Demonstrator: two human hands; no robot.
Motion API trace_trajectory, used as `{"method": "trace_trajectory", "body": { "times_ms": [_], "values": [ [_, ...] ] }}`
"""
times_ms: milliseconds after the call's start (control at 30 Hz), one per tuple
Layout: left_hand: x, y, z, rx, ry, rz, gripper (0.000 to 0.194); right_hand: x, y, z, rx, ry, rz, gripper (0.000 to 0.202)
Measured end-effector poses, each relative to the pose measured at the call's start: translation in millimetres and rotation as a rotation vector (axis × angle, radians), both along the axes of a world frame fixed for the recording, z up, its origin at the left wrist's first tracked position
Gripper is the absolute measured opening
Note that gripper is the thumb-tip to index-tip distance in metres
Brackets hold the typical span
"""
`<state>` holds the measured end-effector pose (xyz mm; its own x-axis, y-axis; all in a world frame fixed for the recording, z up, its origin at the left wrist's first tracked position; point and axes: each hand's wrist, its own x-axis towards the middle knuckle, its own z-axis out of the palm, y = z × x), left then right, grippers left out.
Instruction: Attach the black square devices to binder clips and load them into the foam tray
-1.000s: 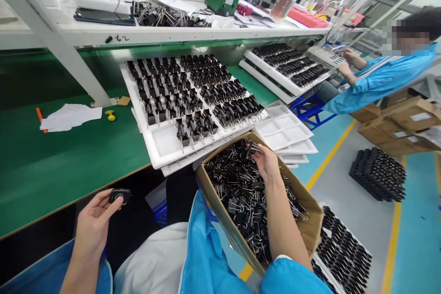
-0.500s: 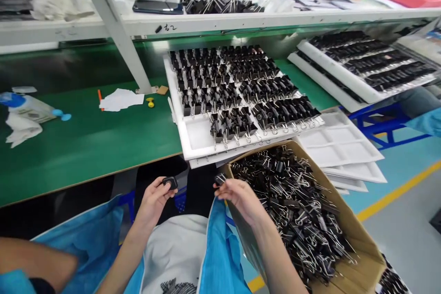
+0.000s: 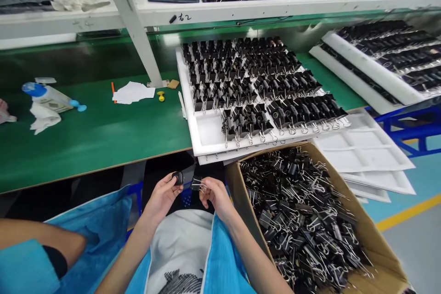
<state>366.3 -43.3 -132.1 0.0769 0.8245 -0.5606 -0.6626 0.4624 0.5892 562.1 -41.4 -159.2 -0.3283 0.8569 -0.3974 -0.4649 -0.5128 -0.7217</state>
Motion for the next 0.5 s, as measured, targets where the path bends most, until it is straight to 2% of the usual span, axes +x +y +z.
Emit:
{"method": "trace_trajectory", "body": {
  "times_ms": [100,300,500],
  "values": [
    [-0.5,0.8,0.7,-0.011,-0.023,-0.024,0.031,-2.3,-3.8,-4.8,0.041,-0.097,0.028,0.049],
    [-4.1,2.0,-1.2,0.011,0.007,-0.069,0.023,3.2,-4.9,-4.7,0.249,-0.203,0.065,0.05],
    [-7.7,0.1,0.2,0.047,0.207,-0.147,0.033,10.3,0.6,1.4,0.422,-0.41,0.206,0.047]
  ]
}}
